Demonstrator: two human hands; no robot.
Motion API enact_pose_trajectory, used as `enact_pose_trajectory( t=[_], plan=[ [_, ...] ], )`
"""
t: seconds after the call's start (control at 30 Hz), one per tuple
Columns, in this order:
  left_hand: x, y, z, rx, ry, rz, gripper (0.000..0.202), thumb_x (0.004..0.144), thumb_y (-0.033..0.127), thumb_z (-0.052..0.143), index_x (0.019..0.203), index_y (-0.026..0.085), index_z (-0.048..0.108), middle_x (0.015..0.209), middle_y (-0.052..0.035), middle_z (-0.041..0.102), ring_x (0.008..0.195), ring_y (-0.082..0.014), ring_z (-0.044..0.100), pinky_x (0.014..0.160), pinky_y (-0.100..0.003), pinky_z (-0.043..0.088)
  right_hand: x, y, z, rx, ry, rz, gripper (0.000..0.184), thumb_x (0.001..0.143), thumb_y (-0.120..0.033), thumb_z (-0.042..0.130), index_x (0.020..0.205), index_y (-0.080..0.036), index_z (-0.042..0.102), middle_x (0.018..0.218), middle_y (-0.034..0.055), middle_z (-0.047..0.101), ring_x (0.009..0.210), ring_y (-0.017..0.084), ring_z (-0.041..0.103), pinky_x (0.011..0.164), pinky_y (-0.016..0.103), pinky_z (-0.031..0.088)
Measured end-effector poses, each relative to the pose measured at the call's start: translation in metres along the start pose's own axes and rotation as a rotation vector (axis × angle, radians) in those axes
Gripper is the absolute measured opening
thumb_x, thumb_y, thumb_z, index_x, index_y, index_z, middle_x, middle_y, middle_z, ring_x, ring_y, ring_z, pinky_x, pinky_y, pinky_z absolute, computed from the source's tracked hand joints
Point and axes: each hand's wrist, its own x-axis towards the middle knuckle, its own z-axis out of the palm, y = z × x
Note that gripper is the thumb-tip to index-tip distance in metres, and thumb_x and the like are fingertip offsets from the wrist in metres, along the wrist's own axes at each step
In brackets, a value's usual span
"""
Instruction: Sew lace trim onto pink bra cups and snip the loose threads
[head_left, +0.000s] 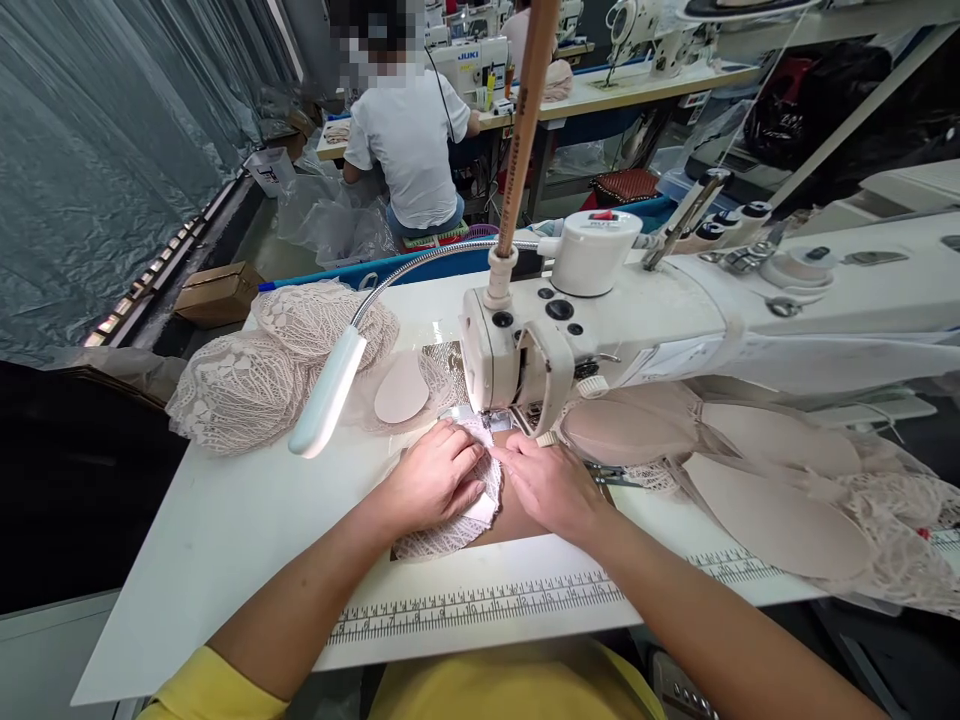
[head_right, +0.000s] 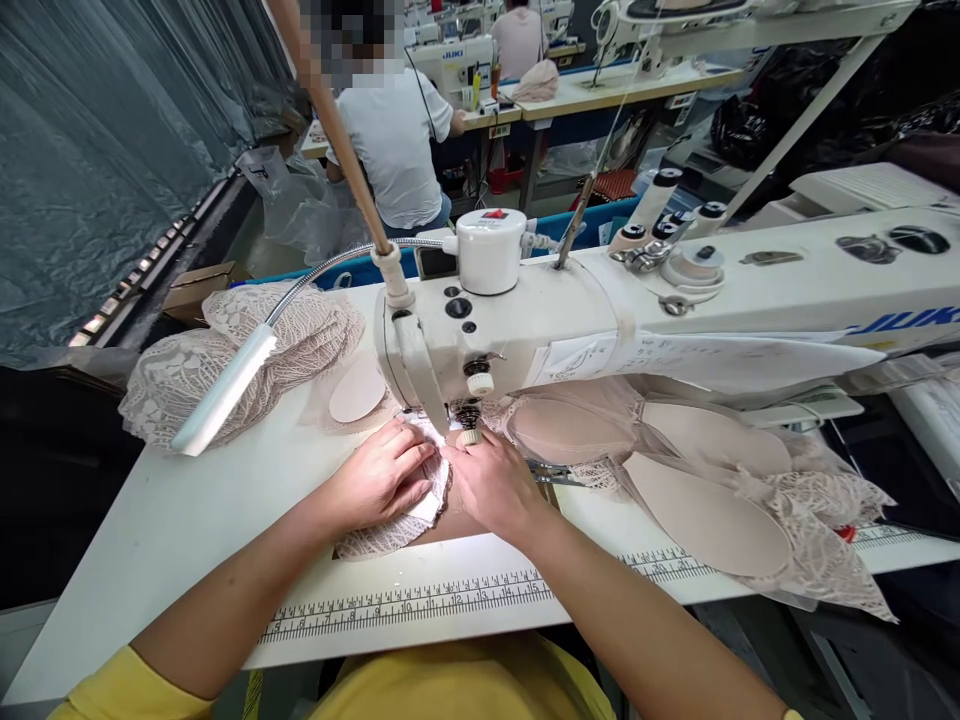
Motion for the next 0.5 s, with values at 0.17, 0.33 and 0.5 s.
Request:
enact_pose_trajectory(
  t=[0.17, 0.33, 0.5],
  plan=[
    [0.0022, -0.0052, -0.0036, 0.031, -0.001, -0.009, 0.031, 0.092, 0.032, 0.044, 0.114, 0.013, 0.056, 0.099, -0.014, 0.059, 0.095, -0.0267, 0.053, 0.086, -0.044, 0.046, 0.0029, -0.0021, 0.0005, -0.029, -0.006, 0.035, 0.035, 0.086, -0.009, 0.043, 0.108, -0.021, 0.068, 0.083, 0.0051, 0.064, 0.075, 0.017, 0.054, 0.064, 0.029, 0.036],
    [0.0037, -0.0093, -0.0062, 0.101, -0.008, -0.015, 0.031, 0.093, 0.031, 0.043, 0.113, 0.012, 0.057, 0.097, -0.0134, 0.058, 0.093, -0.0261, 0.052, 0.087, -0.043, 0.044, 0.0056, -0.0043, 0.0016, -0.073, -0.01, 0.09, 0.039, 0.085, -0.01, 0.046, 0.118, -0.02, 0.065, 0.098, 0.0069, 0.067, 0.08, 0.019, 0.058, 0.068, 0.029, 0.038],
    [0.0027, -0.0081, -0.0038, 0.11, 0.003, 0.028, 0.029, 0.093, 0.024, 0.043, 0.115, 0.015, 0.058, 0.095, -0.0122, 0.057, 0.094, -0.0257, 0.052, 0.089, -0.044, 0.043, 0.0056, -0.0011, 0.0026, -0.093, 0.024, 0.102, 0.036, 0.088, -0.011, 0.042, 0.113, -0.02, 0.066, 0.096, 0.0096, 0.067, 0.085, 0.022, 0.059, 0.073, 0.031, 0.042]
  ],
)
